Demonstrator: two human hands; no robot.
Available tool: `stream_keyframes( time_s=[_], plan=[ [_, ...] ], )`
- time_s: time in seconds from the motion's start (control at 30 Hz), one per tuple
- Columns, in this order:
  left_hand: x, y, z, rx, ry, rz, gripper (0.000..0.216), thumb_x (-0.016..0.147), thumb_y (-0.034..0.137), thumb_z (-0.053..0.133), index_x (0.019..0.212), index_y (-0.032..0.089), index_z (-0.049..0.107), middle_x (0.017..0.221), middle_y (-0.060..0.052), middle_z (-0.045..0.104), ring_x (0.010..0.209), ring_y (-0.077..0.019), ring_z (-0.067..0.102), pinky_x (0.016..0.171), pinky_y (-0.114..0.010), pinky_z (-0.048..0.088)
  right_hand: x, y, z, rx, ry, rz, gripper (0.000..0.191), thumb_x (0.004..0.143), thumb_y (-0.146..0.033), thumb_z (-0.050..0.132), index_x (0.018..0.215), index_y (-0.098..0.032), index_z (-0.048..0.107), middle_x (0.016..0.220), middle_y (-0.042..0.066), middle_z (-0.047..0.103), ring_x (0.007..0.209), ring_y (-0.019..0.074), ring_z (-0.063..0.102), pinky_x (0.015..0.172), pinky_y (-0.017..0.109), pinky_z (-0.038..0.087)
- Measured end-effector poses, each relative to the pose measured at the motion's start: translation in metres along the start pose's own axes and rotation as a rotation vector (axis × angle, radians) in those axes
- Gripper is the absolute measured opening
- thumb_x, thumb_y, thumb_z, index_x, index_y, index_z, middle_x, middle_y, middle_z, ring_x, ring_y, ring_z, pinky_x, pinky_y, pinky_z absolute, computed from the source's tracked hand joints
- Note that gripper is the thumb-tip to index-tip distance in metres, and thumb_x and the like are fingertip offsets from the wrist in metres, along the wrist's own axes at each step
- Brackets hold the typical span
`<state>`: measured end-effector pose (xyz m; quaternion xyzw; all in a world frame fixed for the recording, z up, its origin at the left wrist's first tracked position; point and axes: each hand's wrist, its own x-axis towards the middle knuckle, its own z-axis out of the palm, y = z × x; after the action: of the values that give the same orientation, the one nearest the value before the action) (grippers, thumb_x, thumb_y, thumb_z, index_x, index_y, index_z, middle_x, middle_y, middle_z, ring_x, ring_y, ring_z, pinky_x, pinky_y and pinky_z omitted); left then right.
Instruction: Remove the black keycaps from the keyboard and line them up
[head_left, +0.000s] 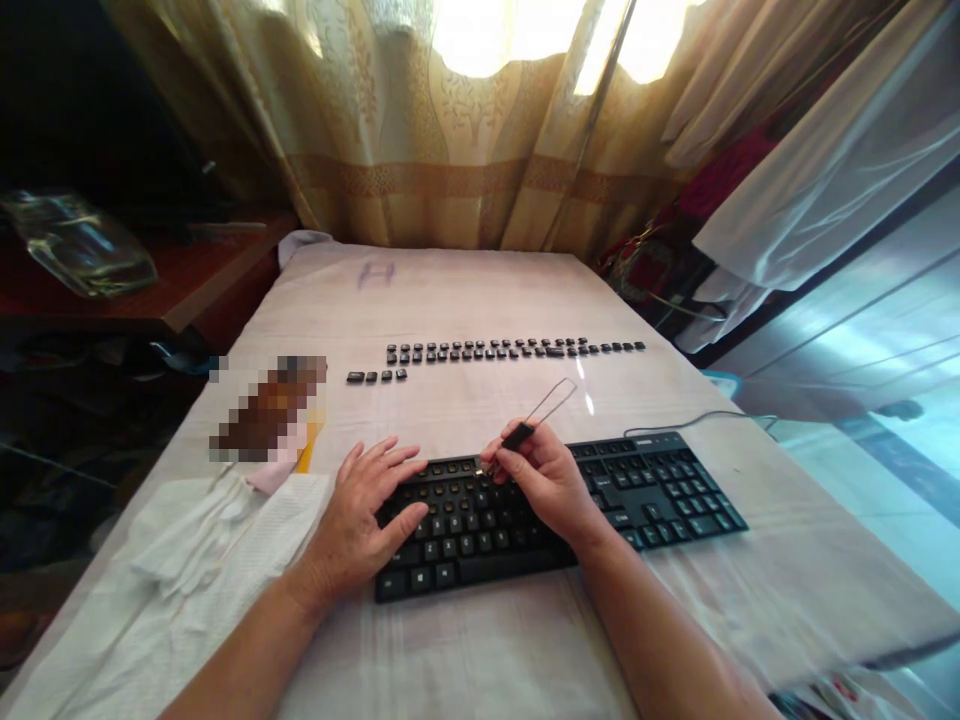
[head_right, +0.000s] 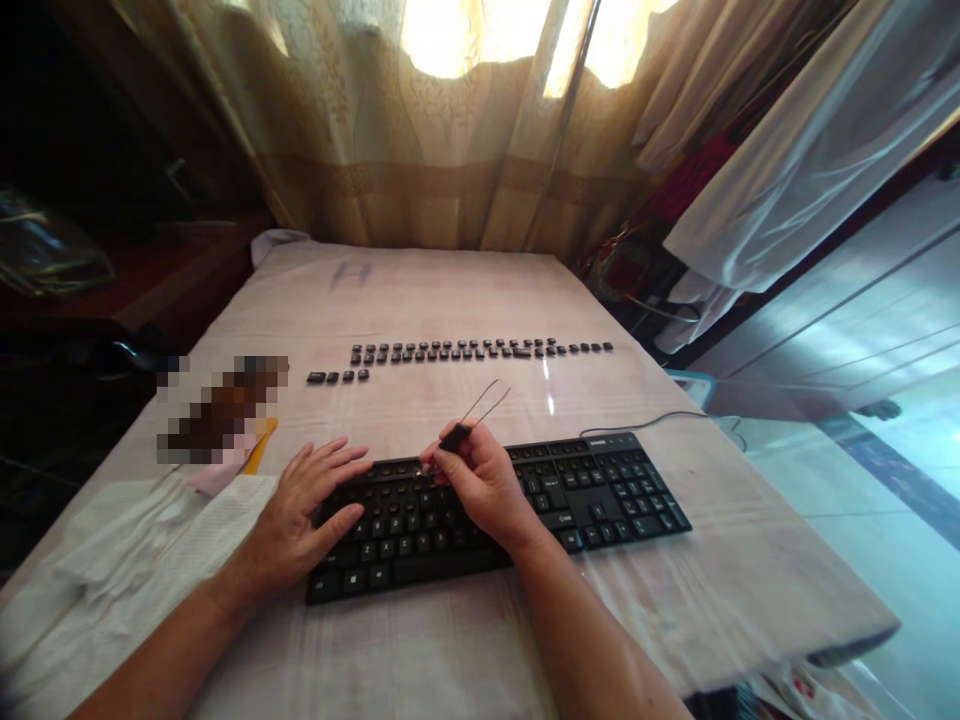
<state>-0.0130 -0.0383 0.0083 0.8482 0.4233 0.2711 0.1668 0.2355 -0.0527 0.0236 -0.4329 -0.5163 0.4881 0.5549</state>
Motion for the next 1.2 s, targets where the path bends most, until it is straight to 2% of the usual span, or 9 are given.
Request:
stream_keyframes(
  time_s=[0.2, 0.43, 0.57, 0.7, 1.0, 1.2],
  plan=[
    [0.0, 0.006, 0.0, -0.003, 0.057, 0.029, 0.03, 0.088, 0.036, 0.059, 0.116, 0.028, 0.066, 0.123, -0.006, 0.07, 0.127, -0.0301, 0.055, 0.115, -0.059, 0.024, -0.005, -0.001, 0.007, -0.023, -0.043, -0.004, 0.019, 0.089, -0.036, 0.064, 0.095, -0.023, 0.051, 0.084, 0.002, 0.072, 0.075, 0.0153, 0.069, 0.064, 0.027, 0.056],
    [-0.004, 0.018, 0.006, 0.005, 0.069, 0.12, 0.031, 0.085, 0.034, 0.066, 0.116, 0.028, 0.066, 0.119, -0.005, 0.071, 0.125, -0.0299, 0.055, 0.114, -0.059, 0.023, -0.013, -0.004, 0.018, -0.113, -0.089, -0.151, 0.009, 0.094, -0.026, 0.058, 0.099, -0.022, 0.053, 0.089, 0.003, 0.072, 0.077, 0.0139, 0.069, 0.072, 0.027, 0.057],
    [-0.005, 0.023, 0.007, -0.007, 0.074, 0.102, 0.03, 0.083, 0.033, 0.068, 0.113, 0.028, 0.066, 0.119, -0.005, 0.071, 0.125, -0.0307, 0.055, 0.114, -0.06, 0.022, -0.016, -0.005, 0.026, -0.202, -0.127, -0.236, 0.008, 0.094, -0.019, 0.056, 0.101, -0.022, 0.054, 0.091, 0.002, 0.072, 0.078, 0.0132, 0.069, 0.072, 0.025, 0.058],
    [-0.005, 0.025, 0.008, -0.035, 0.079, 0.066, 0.016, 0.085, 0.029, 0.066, 0.101, 0.028, 0.069, 0.114, -0.003, 0.073, 0.121, -0.0287, 0.058, 0.113, -0.06, 0.023, -0.019, -0.007, 0.032, -0.278, -0.155, -0.291, 0.008, 0.093, -0.018, 0.056, 0.1, -0.022, 0.056, 0.092, 0.003, 0.071, 0.08, 0.0139, 0.07, 0.074, 0.025, 0.058],
    [-0.005, 0.027, 0.008, -0.066, 0.071, 0.05, 0.017, 0.086, 0.026, 0.063, 0.102, 0.028, 0.068, 0.11, -0.002, 0.074, 0.118, -0.0271, 0.06, 0.112, -0.058, 0.024, -0.018, -0.006, 0.035, -0.324, -0.163, -0.324, 0.008, 0.093, -0.017, 0.057, 0.099, -0.021, 0.059, 0.09, 0.002, 0.071, 0.08, 0.0131, 0.07, 0.074, 0.023, 0.057],
    [-0.003, 0.029, 0.005, 0.017, 0.106, 0.067, 0.009, 0.087, 0.028, 0.063, 0.094, 0.026, 0.068, 0.108, -0.003, 0.075, 0.116, -0.0273, 0.061, 0.112, -0.058, 0.023, -0.02, -0.008, 0.036, -0.286, -0.166, -0.298, 0.009, 0.093, -0.017, 0.056, 0.1, -0.021, 0.059, 0.092, 0.003, 0.073, 0.081, 0.0133, 0.071, 0.073, 0.024, 0.058]
  ],
)
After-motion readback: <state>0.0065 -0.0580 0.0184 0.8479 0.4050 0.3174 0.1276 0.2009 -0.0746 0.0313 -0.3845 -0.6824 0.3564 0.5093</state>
